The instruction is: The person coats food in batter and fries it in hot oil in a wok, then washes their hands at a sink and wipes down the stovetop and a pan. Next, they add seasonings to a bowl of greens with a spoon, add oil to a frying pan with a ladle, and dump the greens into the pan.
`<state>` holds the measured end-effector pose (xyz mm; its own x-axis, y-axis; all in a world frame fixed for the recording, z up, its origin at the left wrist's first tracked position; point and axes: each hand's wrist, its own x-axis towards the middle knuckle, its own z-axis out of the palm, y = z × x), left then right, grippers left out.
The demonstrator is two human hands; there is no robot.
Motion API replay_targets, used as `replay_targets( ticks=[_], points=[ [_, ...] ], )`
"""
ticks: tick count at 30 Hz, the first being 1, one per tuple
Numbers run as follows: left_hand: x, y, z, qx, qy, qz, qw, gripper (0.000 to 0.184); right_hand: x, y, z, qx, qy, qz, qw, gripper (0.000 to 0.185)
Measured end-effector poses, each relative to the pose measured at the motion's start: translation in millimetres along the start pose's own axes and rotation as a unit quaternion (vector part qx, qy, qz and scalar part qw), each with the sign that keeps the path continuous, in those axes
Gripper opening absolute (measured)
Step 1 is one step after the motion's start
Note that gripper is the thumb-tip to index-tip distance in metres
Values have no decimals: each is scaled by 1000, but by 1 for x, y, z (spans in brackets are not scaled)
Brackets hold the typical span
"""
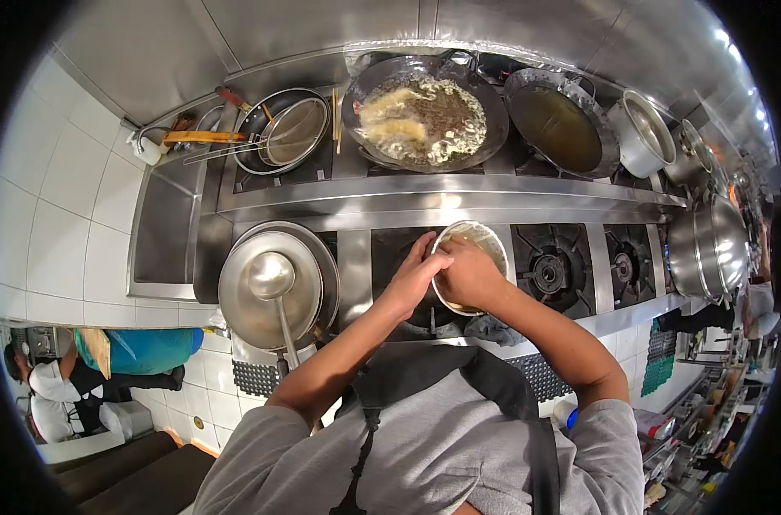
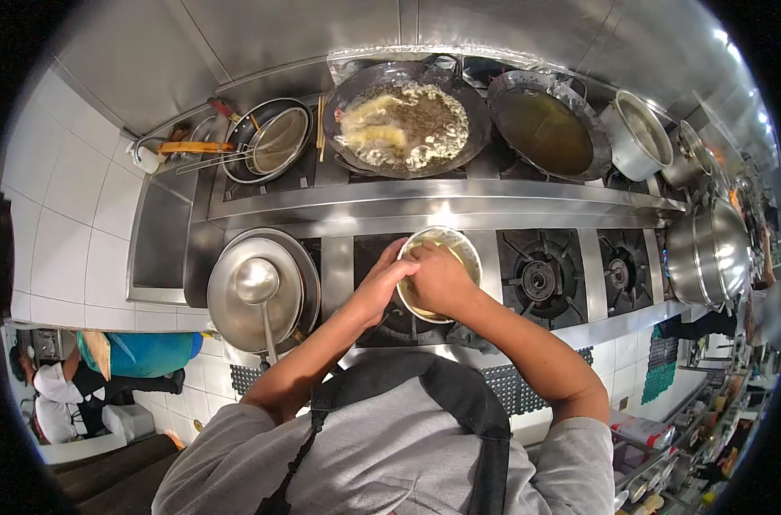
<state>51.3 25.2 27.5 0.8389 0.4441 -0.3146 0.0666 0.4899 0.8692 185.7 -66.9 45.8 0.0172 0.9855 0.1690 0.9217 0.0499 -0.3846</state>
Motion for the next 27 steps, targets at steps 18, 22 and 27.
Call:
replay_targets(
  ticks=[18, 22, 27],
  points=[
    [19, -78, -14, 41, 81, 38, 995, 67, -12, -5, 31, -89, -209, 271, 935, 43],
    [62, -114, -5, 260, 125, -41, 957, 57, -37, 45, 66, -88, -157, 333, 926, 50],
    [101, -164, 28, 393, 138, -82, 905, 65, -74, 84, 68, -114, -159, 325, 925, 38]
  ],
)
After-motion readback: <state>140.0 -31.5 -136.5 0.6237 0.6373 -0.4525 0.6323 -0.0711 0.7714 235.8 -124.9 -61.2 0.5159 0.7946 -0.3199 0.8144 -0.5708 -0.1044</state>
